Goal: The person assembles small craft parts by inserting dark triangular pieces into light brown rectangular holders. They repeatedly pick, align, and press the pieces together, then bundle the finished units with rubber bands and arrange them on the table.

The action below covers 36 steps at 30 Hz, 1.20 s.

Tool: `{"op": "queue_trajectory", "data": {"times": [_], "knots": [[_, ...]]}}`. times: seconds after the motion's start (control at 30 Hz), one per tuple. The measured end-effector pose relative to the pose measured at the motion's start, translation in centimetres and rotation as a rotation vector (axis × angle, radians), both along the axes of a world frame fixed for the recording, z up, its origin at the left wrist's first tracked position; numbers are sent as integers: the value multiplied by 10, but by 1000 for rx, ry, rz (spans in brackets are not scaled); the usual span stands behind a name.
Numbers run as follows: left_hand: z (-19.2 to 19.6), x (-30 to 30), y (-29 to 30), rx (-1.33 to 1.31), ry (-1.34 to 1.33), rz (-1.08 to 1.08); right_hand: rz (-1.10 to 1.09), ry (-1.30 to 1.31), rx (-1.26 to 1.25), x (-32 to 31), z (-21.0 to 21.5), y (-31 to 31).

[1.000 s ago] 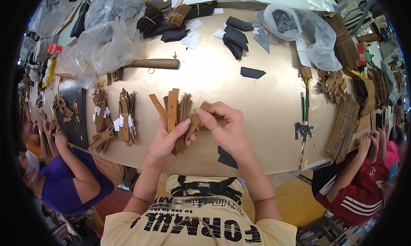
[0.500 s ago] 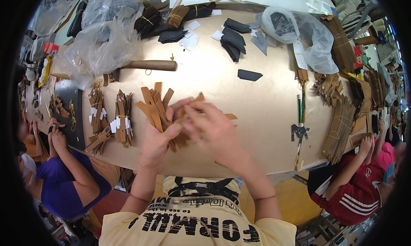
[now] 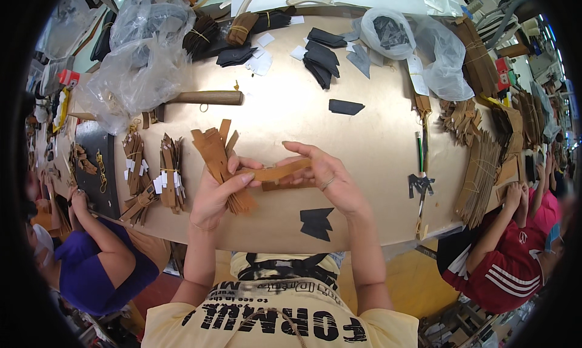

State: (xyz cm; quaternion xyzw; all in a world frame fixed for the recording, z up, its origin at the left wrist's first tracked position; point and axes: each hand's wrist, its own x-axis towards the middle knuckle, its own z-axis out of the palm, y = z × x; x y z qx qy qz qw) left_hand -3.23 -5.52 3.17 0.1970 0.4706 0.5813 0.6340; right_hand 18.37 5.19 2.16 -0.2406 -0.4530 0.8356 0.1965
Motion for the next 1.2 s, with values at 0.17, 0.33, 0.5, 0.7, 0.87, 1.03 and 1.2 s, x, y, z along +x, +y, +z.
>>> {"op": "queue_trajectory", "data": {"times": [0.17, 0.33, 0.5, 0.7, 0.87, 1.03, 1.2], "knots": [[-8, -2, 10, -55, 156, -20, -159, -163, -92, 10, -5, 4], [-22, 0, 15, -68, 155, -28, -221, -323, 94, 8, -5, 3], [-36, 3, 18, -23, 258, 43, -358, -586, 267, 0, -7, 3], [-22, -12, 10, -75, 317, 155, -420, -877, 1171, -10, -9, -2], [-5, -1, 9, -18, -39, 7, -416, -705, 1037, -17, 5, -3], [-4, 25, 12, -7, -101, 43, -192, -396, 615, -30, 15, -20], [-10, 28, 10, 1, -180, 84, -246, -339, 625, -40, 4, -23]]}}
